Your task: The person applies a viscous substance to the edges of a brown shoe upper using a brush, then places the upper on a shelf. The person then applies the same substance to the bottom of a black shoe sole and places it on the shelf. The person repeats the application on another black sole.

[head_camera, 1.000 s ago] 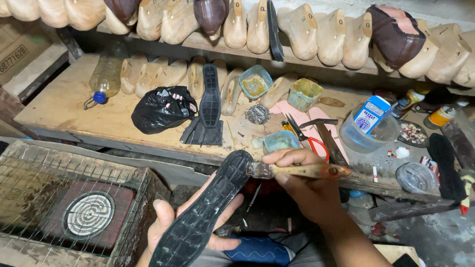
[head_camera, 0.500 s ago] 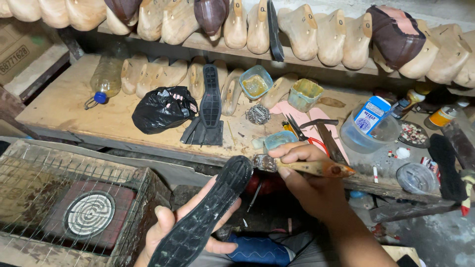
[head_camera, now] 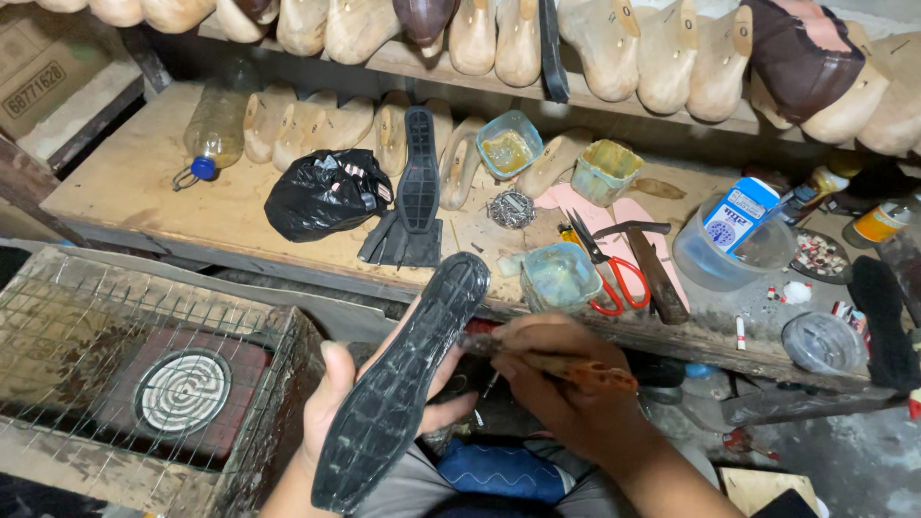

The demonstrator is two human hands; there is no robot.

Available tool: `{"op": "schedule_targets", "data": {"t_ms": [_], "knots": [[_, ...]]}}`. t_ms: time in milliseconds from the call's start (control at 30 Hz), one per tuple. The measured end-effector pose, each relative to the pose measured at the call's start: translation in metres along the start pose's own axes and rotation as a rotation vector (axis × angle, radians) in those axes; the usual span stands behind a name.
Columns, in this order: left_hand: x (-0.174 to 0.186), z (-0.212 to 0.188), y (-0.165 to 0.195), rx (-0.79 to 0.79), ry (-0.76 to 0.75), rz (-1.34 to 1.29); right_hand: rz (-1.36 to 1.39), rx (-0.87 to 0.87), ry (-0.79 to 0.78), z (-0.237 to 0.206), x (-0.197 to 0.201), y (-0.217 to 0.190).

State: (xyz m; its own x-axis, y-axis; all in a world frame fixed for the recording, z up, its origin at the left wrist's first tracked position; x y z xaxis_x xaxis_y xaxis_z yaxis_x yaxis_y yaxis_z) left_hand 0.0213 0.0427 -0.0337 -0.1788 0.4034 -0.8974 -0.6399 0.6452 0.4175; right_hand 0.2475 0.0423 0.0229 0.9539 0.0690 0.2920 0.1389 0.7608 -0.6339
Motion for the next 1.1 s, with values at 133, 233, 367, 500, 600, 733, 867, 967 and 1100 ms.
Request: {"op": "schedule_targets", "data": {"t_ms": [133,233,367,500,600,733,867,967,1100], "knots": [[-0.001,0.007,-0.001,-0.049,-0.040,-0.098,-0.158,0.095,0.018,0.008,-0.001,0.000],[-0.001,0.011,0.005,-0.052,-0.104,-0.095,-0.124,0.038,-0.117,0.008,-0.008,-0.001],[0.000,0.015,0.012,-0.093,-0.109,-0.227,0.152,-0.132,-0.149,0.003,-0.009,-0.002],[-0.007,0.020,0.016,-0.097,-0.079,-0.142,0.091,-0.028,-0.103,0.006,-0.005,0.002],[-0.016,0.025,0.018,-0.117,-0.206,-0.306,0.224,-0.105,-0.158,0.004,-0.013,0.005],[-0.018,0.026,0.025,-0.163,0.040,-0.179,0.263,-0.115,-0.101,0.002,-0.015,-0.001],[-0.026,0.026,0.025,-0.125,-0.141,-0.106,-0.029,0.068,-0.096,0.014,-0.007,-0.003],[-0.026,0.028,0.028,-0.168,-0.154,-0.176,0.010,0.032,-0.133,0.014,-0.011,-0.003],[-0.019,0.029,0.033,-0.194,-0.032,-0.247,0.054,0.060,-0.158,-0.001,-0.013,0.000]]}}
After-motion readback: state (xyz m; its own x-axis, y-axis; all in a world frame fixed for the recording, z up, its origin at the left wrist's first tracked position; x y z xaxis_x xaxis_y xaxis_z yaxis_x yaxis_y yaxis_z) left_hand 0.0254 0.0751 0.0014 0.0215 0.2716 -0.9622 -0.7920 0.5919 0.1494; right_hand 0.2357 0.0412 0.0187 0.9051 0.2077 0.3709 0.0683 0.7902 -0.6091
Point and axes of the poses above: each hand's wrist, its own z-axis towards the middle knuckle, its own x-axis out of the back of the hand, y = z × x, the point moved 2 cm from there along z, towards the middle knuckle, and after that the axes turned 10 degrees about x, right-handed, at the moved point
